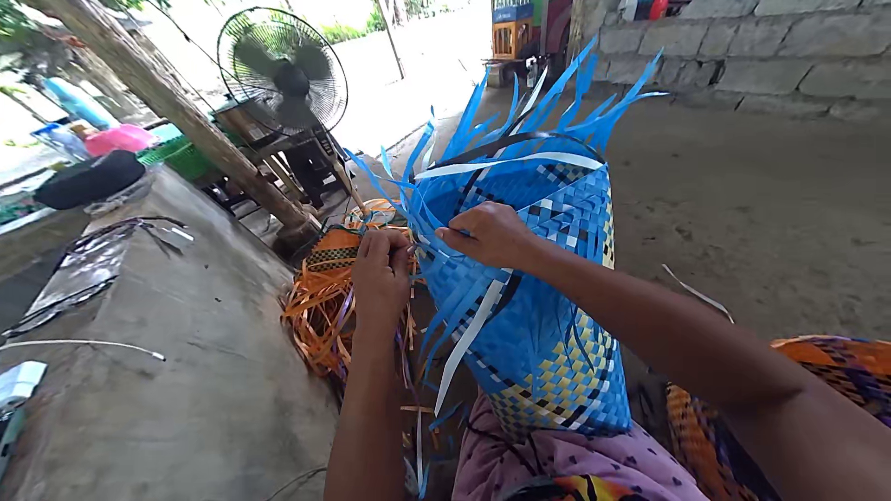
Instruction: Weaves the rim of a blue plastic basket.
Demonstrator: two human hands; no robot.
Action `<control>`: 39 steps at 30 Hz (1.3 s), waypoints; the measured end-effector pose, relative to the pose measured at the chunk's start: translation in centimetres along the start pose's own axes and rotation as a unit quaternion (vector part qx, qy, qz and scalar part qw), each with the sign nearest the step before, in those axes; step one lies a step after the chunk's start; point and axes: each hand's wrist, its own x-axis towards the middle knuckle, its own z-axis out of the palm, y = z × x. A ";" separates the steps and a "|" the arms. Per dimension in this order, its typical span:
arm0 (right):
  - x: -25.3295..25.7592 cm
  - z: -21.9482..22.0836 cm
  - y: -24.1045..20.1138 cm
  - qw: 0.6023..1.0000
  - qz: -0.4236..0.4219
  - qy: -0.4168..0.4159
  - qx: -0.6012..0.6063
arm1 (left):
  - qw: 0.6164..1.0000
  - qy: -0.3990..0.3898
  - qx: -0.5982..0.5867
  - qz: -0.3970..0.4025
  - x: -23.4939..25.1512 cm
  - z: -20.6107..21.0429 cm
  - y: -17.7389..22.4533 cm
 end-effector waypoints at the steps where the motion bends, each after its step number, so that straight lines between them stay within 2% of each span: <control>1: 0.0 0.0 0.0 1.000 0.000 -0.002 0.000 | 1.000 -0.003 -0.010 -0.005 0.0 0.1 -0.2; 7: 0.2 0.4 0.2 1.000 -0.004 0.003 -0.002 | 0.998 -0.027 -0.059 -0.023 -0.1 0.6 -1.0; 14: 0.3 -0.1 0.5 0.999 0.022 -0.027 -0.004 | 0.996 -0.032 -0.043 0.068 -1.1 1.1 1.4; 18: 0.7 -0.2 0.4 0.997 0.054 -0.052 -0.011 | 0.996 -0.018 -0.031 0.079 -1.5 1.7 2.3; 20: 0.8 -0.3 0.4 0.996 0.065 -0.066 -0.013 | 0.997 -0.006 -0.005 0.083 -1.7 2.0 2.8; 23: 0.8 -0.3 0.5 0.996 0.059 -0.068 -0.007 | 0.987 0.037 0.083 0.132 -2.8 2.7 3.6; 27: 0.7 -0.3 0.6 0.997 0.051 -0.063 -0.005 | 0.971 0.014 0.124 0.202 -4.5 3.9 4.6; 31: 0.5 -0.5 0.8 0.996 0.043 -0.071 -0.010 | 0.971 -0.043 0.107 0.209 -3.5 3.1 4.2; 35: 0.3 -0.4 1.2 0.997 0.041 -0.070 -0.020 | 0.973 0.052 0.072 0.211 -3.1 3.8 3.8; 37: 0.3 -0.4 1.5 0.996 0.055 -0.072 -0.017 | 0.974 0.063 0.056 0.211 -4.2 4.4 5.4; 39: 0.4 -0.5 1.8 0.994 0.074 -0.072 -0.023 | 0.971 0.010 0.018 0.237 -6.3 4.7 8.4</control>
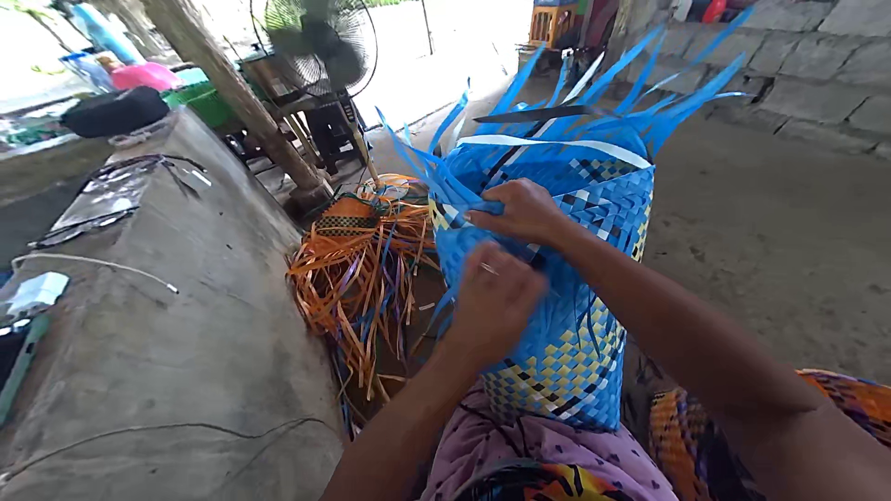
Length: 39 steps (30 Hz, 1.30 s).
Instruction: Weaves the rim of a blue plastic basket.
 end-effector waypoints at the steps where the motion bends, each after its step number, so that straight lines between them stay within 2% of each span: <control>1: 0.0 0.0 0.0 1.000 0.006 0.004 -0.004 | 0.999 -0.015 -0.033 0.020 0.0 0.1 1.6; 3: -0.1 -0.1 -0.2 1.000 0.015 0.012 -0.016 | 0.994 -0.022 -0.108 0.023 0.4 0.2 2.6; 7: -0.1 -0.4 -0.8 0.999 0.030 -0.004 -0.021 | 0.958 -0.037 -0.280 -0.050 1.5 0.2 2.1; 10: 0.2 -0.7 -1.3 0.997 0.066 -0.023 -0.030 | 0.969 -0.008 -0.244 -0.027 1.3 0.0 3.6; 13: 0.4 -0.6 -1.3 0.997 0.074 -0.017 -0.029 | 0.968 -0.004 -0.252 -0.008 1.5 -0.8 3.3; 16: 0.3 -0.6 -0.8 0.999 0.037 -0.005 -0.033 | 0.954 0.006 -0.296 -0.044 2.9 -2.3 2.1; 19: 0.4 -0.7 -0.3 0.999 -0.022 -0.002 -0.040 | 0.957 0.078 -0.265 -0.084 4.6 -3.9 -0.4; 21: 0.3 -1.5 -0.7 0.999 -0.012 -0.043 -0.031 | 0.968 0.098 -0.218 -0.077 5.1 -4.3 -2.4; 25: 0.9 -2.3 -0.4 0.995 0.009 -0.095 -0.003 | 0.996 -0.003 -0.057 -0.073 4.7 -3.9 -5.4; 27: 1.6 -2.1 0.1 0.991 0.022 -0.133 0.023 | 0.998 -0.029 -0.024 -0.053 4.3 -3.2 -6.1; 31: 2.3 -2.6 -0.5 0.977 0.051 -0.196 0.069 | 0.994 -0.058 -0.068 -0.066 4.9 -3.4 -5.9; 34: 2.4 -2.6 -0.5 0.971 0.046 -0.219 0.079 | 0.979 -0.134 -0.112 -0.109 6.3 -4.3 -6.2; 37: 2.3 -2.4 -0.2 0.968 0.040 -0.222 0.112 | 0.971 -0.196 -0.100 -0.094 7.6 -4.2 -6.8; 39: 2.3 -2.2 0.4 0.967 0.019 -0.221 0.122 | 0.972 -0.210 -0.080 -0.074 8.2 -3.8 -7.2</control>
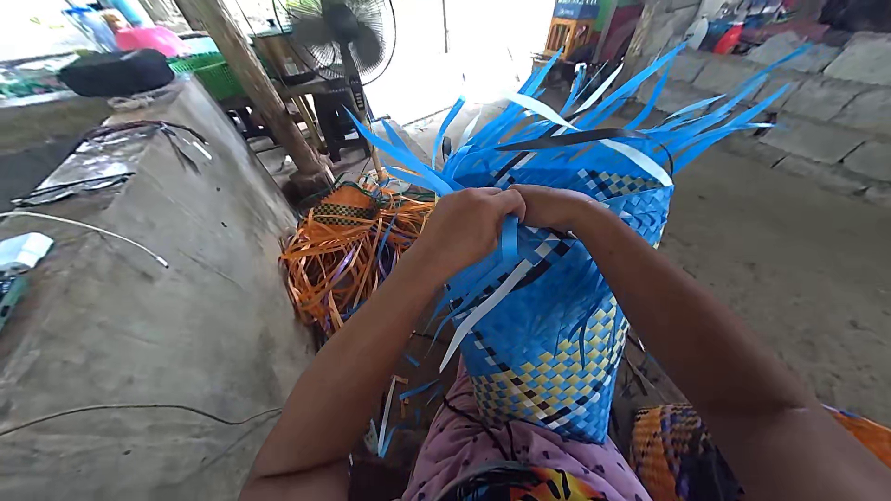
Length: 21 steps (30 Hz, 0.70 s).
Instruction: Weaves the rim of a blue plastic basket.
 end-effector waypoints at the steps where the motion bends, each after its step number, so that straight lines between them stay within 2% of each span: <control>1: 0.3 0.1 0.7 1.000 -0.009 -0.001 0.000 | 1.000 -0.005 0.011 0.010 0.4 0.1 -0.2; 4: 1.0 0.4 2.5 1.000 -0.015 -0.009 0.016 | 0.997 -0.060 0.039 0.024 1.4 -0.2 -0.3; 7: 1.1 0.5 2.8 0.998 -0.011 -0.021 0.065 | 0.985 -0.162 0.063 0.011 2.0 -0.8 0.3; 9: 0.9 0.6 2.3 0.994 0.007 -0.030 0.105 | 0.978 -0.196 0.069 -0.003 2.3 -1.2 0.8; 13: 0.4 0.8 2.3 0.988 -0.006 -0.029 0.152 | 0.990 -0.131 0.056 -0.006 2.0 -0.5 0.8; 17: 1.0 0.8 2.4 0.993 0.067 -0.050 0.085 | 0.991 -0.115 0.056 -0.036 0.3 0.7 0.1; 19: 0.7 0.7 2.2 0.991 0.106 -0.063 0.055 | 0.987 -0.098 0.069 -0.108 -1.2 0.8 0.6; 21: 0.7 0.6 2.7 0.991 0.107 -0.080 0.032 | 0.970 -0.110 0.087 -0.200 -2.6 1.2 1.1</control>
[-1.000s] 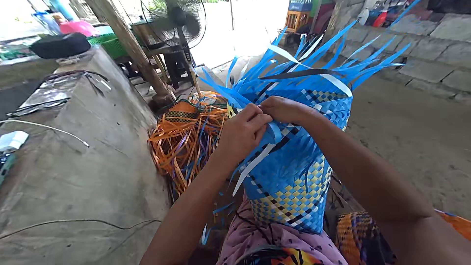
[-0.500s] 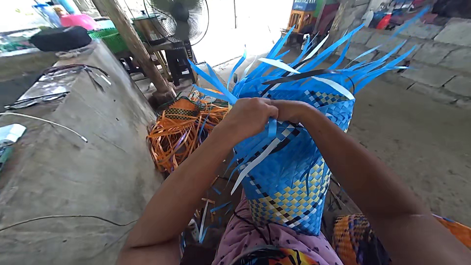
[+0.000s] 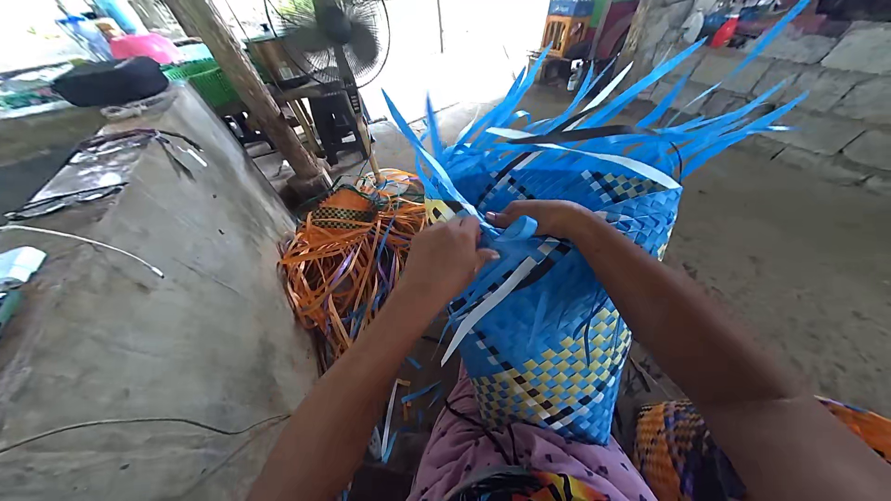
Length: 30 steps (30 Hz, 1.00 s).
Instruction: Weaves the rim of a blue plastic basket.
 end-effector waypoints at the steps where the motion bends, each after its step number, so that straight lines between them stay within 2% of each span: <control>1: 0.0 0.1 0.1 1.000 -0.010 -0.002 -0.012 | 1.000 -0.009 -0.004 -0.030 -0.3 0.6 0.0; 3: 0.0 0.3 -0.2 0.999 -0.025 0.007 -0.033 | 0.998 0.015 -0.039 -0.041 -0.6 2.3 -0.1; 5: -0.3 0.4 -0.5 0.998 -0.030 0.031 -0.035 | 0.990 0.061 -0.123 -0.016 -1.0 3.9 -0.9; 9: -1.4 0.0 1.7 0.992 -0.037 0.095 0.076 | 0.962 0.057 -0.269 -0.001 -4.2 6.9 -4.5; 11: -1.6 0.0 3.4 0.986 -0.101 0.102 0.090 | 0.946 0.051 -0.319 -0.014 -6.1 7.9 -6.2; 13: -1.6 0.2 3.0 0.985 -0.137 0.096 0.050 | 0.928 0.075 -0.364 -0.008 -7.4 8.6 -7.0; 19: 0.1 0.1 2.3 0.983 -0.105 0.149 -0.019 | 0.937 0.129 -0.325 -0.008 -8.9 8.0 -7.8; 22: 0.0 0.1 2.2 0.990 -0.090 0.104 0.012 | 0.945 0.111 -0.305 -0.025 -8.2 7.3 -8.8; 27: -0.2 0.8 0.4 0.996 -0.063 0.017 0.052 | 0.946 0.126 -0.294 0.053 -4.3 4.4 -6.5; 30: -0.3 0.9 -0.6 0.998 -0.035 0.006 0.044 | 0.941 0.143 -0.287 0.110 -1.5 2.9 -5.0</control>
